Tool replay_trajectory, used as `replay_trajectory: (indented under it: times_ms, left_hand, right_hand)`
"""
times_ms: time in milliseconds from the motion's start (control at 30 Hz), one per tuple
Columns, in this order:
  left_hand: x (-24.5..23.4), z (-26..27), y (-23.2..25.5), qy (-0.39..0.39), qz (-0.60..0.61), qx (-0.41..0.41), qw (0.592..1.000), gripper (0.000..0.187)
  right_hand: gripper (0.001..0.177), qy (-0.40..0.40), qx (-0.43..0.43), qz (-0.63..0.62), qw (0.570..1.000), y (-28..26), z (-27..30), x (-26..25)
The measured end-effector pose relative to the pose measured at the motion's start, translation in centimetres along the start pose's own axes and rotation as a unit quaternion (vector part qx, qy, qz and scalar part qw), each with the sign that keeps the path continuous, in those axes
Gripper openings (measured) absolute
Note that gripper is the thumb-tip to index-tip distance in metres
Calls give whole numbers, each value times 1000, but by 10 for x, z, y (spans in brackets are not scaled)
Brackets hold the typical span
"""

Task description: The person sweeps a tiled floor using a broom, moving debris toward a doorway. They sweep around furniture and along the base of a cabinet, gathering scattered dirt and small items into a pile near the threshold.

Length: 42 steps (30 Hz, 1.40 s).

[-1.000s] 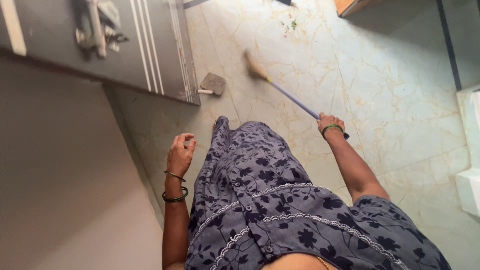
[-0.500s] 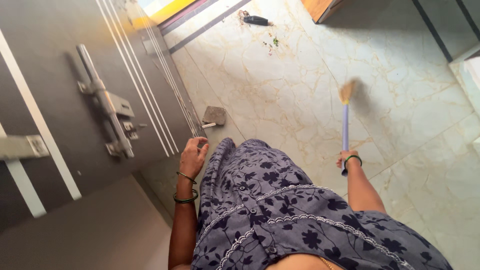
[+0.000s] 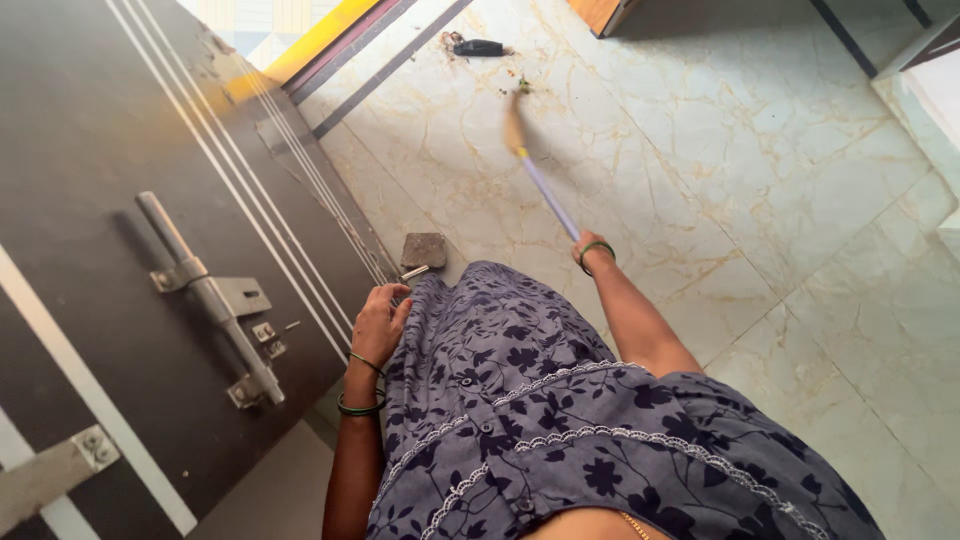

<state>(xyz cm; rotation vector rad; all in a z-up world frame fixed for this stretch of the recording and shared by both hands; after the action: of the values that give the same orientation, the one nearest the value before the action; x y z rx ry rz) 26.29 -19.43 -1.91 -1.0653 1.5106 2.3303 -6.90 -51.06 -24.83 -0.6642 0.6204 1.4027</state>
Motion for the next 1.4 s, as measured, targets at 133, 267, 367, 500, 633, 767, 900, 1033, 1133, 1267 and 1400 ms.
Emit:
replay_trajectory:
  times_ms: [133,267,367,500,633,767,900,1033,1133,1267,1400]
  left_hand:
    - [-6,-12,5,15,10,19,1000,24]
    - [-11,-24,-1,27,16,-14,999,24]
    - [-12,-31,-9,62,21,-34,997,26]
    - [-8,-50,-12,91,10,-46,995,26]
    - [-3,-83,10,92,0,-49,995,27]
    - [5,-121,46,101,14,-26,994,28]
    - [19,-152,77,105,7,4,994,29]
    - [39,-166,85,92,5,-16,996,29]
    - [43,-170,86,94,0,-31,995,29]
    - [42,-174,91,101,-21,-16,995,29]
    - [48,-183,95,81,10,-35,996,30]
  right_hand:
    - [40,23,-48,36,998,-12,-2,-20]
    - [44,50,0,0,999,59,4,-58]
    - [46,74,63,-39,995,135,5,-94]
    - [45,85,156,-42,983,216,-25,-128]
    - [42,53,224,-52,972,252,-91,-133]
    - [35,53,139,-1,989,202,-143,-115]
    - [35,23,-4,14,1000,108,-156,-90]
    - [37,-11,-45,21,999,34,-136,-112]
    - [42,5,-77,21,997,26,-127,-136]
    - [48,-118,48,-7,992,100,-132,-137]
    - [50,-27,4,71,997,174,-123,-174]
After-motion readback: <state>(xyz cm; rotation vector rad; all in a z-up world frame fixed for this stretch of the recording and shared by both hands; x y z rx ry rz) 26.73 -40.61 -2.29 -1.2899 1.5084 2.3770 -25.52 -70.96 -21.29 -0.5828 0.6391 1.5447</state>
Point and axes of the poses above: each hand's wrist, its own z-axis away from the middle knuckle, its own x-axis out of the palm, y = z × x, the point moved 9 cm from there along -z, towards the middle knuckle, and after that the axes turned 8 degrees about x, right-handed, at the moved point
